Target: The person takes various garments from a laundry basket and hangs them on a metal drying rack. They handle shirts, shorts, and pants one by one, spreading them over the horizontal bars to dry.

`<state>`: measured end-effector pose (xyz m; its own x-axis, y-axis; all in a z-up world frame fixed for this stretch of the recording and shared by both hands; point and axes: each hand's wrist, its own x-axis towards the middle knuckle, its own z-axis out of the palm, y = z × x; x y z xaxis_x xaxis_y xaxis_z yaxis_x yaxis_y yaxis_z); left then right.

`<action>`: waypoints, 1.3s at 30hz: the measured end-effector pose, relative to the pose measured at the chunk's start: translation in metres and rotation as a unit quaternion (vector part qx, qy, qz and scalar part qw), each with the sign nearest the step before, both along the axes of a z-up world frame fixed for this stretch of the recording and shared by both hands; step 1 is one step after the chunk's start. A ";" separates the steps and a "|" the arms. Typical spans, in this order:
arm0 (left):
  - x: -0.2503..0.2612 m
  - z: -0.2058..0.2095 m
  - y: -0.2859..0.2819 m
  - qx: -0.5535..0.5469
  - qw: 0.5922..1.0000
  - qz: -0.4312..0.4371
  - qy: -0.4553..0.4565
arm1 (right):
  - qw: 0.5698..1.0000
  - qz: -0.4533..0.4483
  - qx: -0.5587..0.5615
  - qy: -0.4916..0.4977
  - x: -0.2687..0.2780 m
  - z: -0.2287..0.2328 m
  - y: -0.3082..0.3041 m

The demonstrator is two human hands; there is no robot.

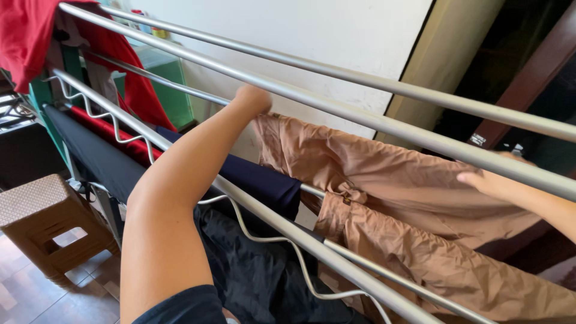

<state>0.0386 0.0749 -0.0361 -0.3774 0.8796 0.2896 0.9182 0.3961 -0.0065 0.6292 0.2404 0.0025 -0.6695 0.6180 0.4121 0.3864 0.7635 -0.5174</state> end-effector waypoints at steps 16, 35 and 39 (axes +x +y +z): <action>-0.060 -0.006 -0.046 0.345 0.934 0.054 0.073 | 0.881 0.126 0.455 -0.015 -0.048 0.010 -0.120; 0.184 0.055 -0.214 0.181 0.964 -0.163 -0.109 | 0.911 0.327 0.139 -0.212 -0.190 -0.016 -0.210; 0.228 0.043 -0.262 0.259 0.940 -0.162 -0.149 | 0.922 0.317 0.125 -0.185 -0.198 0.000 -0.244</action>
<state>0.2664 -0.1872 0.0067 -0.2466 0.7321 0.6350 0.9216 -0.0255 0.3874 0.4309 -0.0037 0.0024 -0.9866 -0.0294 0.1603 -0.0643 0.9740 -0.2171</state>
